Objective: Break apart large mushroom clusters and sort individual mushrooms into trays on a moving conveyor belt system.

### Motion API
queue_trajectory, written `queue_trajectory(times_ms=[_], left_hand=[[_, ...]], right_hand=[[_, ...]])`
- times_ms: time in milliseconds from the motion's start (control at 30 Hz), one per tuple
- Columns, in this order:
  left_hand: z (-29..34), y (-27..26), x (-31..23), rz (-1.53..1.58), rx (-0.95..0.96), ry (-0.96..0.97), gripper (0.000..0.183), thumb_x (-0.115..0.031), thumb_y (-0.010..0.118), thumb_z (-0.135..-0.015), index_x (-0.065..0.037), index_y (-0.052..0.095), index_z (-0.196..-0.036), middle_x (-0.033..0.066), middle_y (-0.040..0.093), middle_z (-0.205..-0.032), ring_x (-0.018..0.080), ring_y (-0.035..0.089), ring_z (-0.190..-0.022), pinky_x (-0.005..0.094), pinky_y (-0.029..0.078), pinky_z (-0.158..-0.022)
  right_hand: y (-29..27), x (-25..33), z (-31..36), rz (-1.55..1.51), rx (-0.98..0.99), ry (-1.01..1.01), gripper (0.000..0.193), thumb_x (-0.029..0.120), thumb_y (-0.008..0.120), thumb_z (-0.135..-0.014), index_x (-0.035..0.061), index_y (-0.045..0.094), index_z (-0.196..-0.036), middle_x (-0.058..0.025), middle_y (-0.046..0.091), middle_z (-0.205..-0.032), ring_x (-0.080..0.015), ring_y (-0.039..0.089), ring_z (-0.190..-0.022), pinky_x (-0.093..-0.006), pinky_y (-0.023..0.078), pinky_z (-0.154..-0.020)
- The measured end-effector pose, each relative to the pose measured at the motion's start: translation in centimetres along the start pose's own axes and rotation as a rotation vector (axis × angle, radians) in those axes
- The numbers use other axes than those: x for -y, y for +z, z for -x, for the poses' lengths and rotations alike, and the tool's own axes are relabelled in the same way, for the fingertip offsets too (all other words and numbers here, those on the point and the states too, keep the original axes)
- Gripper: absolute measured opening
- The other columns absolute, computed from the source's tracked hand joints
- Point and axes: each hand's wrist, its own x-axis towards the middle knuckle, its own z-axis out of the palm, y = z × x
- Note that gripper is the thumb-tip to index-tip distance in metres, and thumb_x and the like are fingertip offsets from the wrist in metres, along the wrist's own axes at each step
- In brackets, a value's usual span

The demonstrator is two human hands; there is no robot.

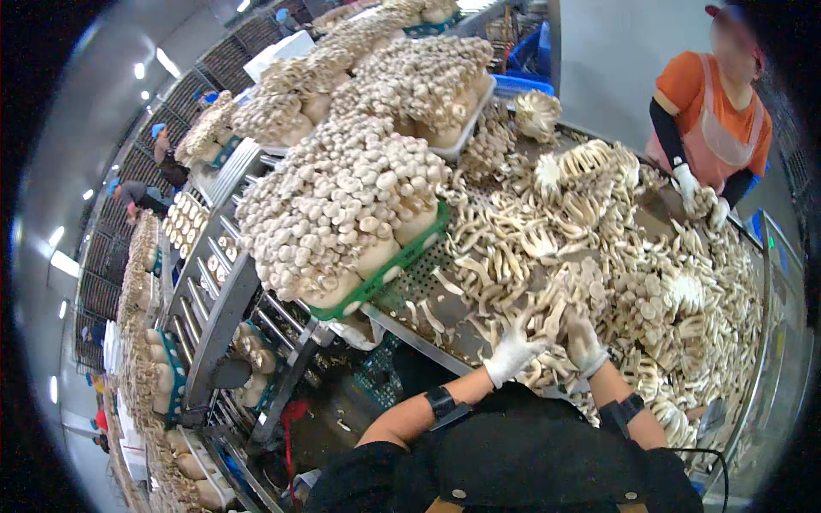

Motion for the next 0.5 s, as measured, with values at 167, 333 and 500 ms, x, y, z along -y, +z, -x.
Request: queue_trajectory(times_ms=[167,333,500], left_hand=[[0.9,-5.5,-2.0,0.853,0.272,-0.492,0.041,-0.004,0.061,-0.083,-0.011,0.047,-0.121,0.0036,0.056,-0.114,0.0134,0.059,-0.097,0.027,0.051,-0.083],[-0.3,-4.1,2.8,1.213,0.805,-0.509,0.033,-0.021,0.043,-0.094,-0.011,0.046,-0.126,0.0087,0.058,-0.114,0.0117,0.059,-0.094,0.0255,0.05,-0.079],[1.1,0.4,5.0,0.148,0.28,-0.187,0.05,-0.027,0.059,-0.084,-0.004,0.045,-0.127,0.0098,0.051,-0.124,0.0169,0.056,-0.092,0.0245,0.048,-0.073]], right_hand=[[6.7,4.8,1.1,0.916,0.03,0.062,0.056,0.019,0.063,-0.078,-0.0011,0.039,-0.124,-0.0205,0.059,-0.092,-0.0356,0.057,-0.096,-0.0413,0.045,-0.085],[0.8,-2.3,0.2,-0.333,-0.077,0.224,0.048,0.044,0.046,-0.085,0.0054,0.054,-0.112,-0.0082,0.058,-0.096,-0.0273,0.056,-0.079,-0.0362,0.047,-0.077],[1.0,-2.3,0.5,-0.144,-0.175,0.196,0.066,0.055,0.046,-0.083,0.0109,0.041,-0.131,-0.0086,0.046,-0.129,-0.0259,0.047,-0.115,-0.0421,0.044,-0.092]])
